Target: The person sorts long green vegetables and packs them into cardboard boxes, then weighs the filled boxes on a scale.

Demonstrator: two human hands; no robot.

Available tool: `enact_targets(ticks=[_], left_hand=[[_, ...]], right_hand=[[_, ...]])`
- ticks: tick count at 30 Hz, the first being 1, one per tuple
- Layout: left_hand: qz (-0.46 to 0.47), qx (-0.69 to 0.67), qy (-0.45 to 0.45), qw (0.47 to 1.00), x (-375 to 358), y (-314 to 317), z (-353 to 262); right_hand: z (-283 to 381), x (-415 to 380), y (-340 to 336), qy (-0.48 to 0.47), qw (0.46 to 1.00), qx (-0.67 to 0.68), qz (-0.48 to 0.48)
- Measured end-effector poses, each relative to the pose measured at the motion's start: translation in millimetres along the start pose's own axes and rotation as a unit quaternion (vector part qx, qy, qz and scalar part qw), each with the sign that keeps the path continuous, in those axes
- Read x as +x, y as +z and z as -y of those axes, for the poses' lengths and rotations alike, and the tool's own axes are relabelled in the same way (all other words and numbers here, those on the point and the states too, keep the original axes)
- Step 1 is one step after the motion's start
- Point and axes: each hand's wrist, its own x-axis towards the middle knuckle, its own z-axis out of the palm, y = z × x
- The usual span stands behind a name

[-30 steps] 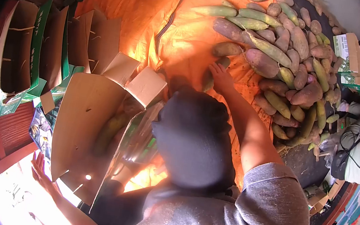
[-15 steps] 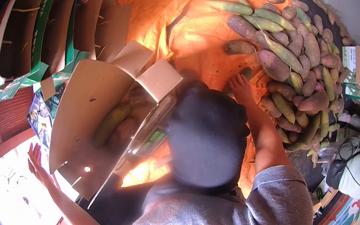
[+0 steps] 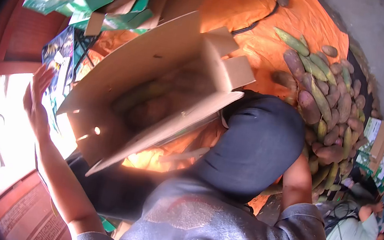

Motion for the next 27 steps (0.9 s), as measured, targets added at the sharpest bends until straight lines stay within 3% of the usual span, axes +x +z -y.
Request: enact_targets(ticks=[4,6,9,10,11,13,16,19,22,24,27], left_hand=[[0.067,-0.045,0.073,0.994,-4.3,11.5,-18.8],[0.107,-0.06,0.083,0.989,-4.4,15.4,-22.8],[0.129,-0.014,0.085,0.988,-7.7,22.4,-32.6],[0.133,0.026,0.073,0.988,-11.7,23.9,-42.7],[0.137,0.067,0.059,0.986,-15.7,25.0,-52.6],[0.135,0.092,0.127,0.978,-17.9,28.1,-48.9],[0.143,0.163,0.174,0.961,-20.3,25.3,-43.0],[0.162,0.211,0.174,0.948,-22.9,19.1,-32.6],[0.183,0.228,0.138,0.946,-26.7,12.9,-27.4],[0.195,0.221,0.119,0.948,-29.1,10.8,-23.0],[0.211,0.251,0.095,0.94,-31.0,8.7,-22.6]], right_hand=[[15.3,36.7,-65.4,0.081,0.974,0.201,-0.066],[84.4,72.4,-124.6,0.241,0.94,0.233,-0.066],[158.8,112.0,-190.1,0.096,0.927,0.333,-0.143],[166.2,126.2,-211.1,0.064,0.946,0.291,-0.131],[193.6,139.6,-229.3,0.03,0.924,0.359,-0.126],[250.6,156.9,-255.9,-0.041,0.914,0.399,-0.065],[361.1,166.8,-254.5,-0.166,0.922,0.348,0.031],[442.1,169.6,-217.5,-0.178,0.906,0.27,0.272],[504.5,167.9,-143.2,-0.358,0.83,0.099,0.416],[510.6,165.1,-89.5,-0.411,0.771,0.035,0.486],[518.7,153.8,-33.1,-0.391,0.691,-0.192,0.577]])
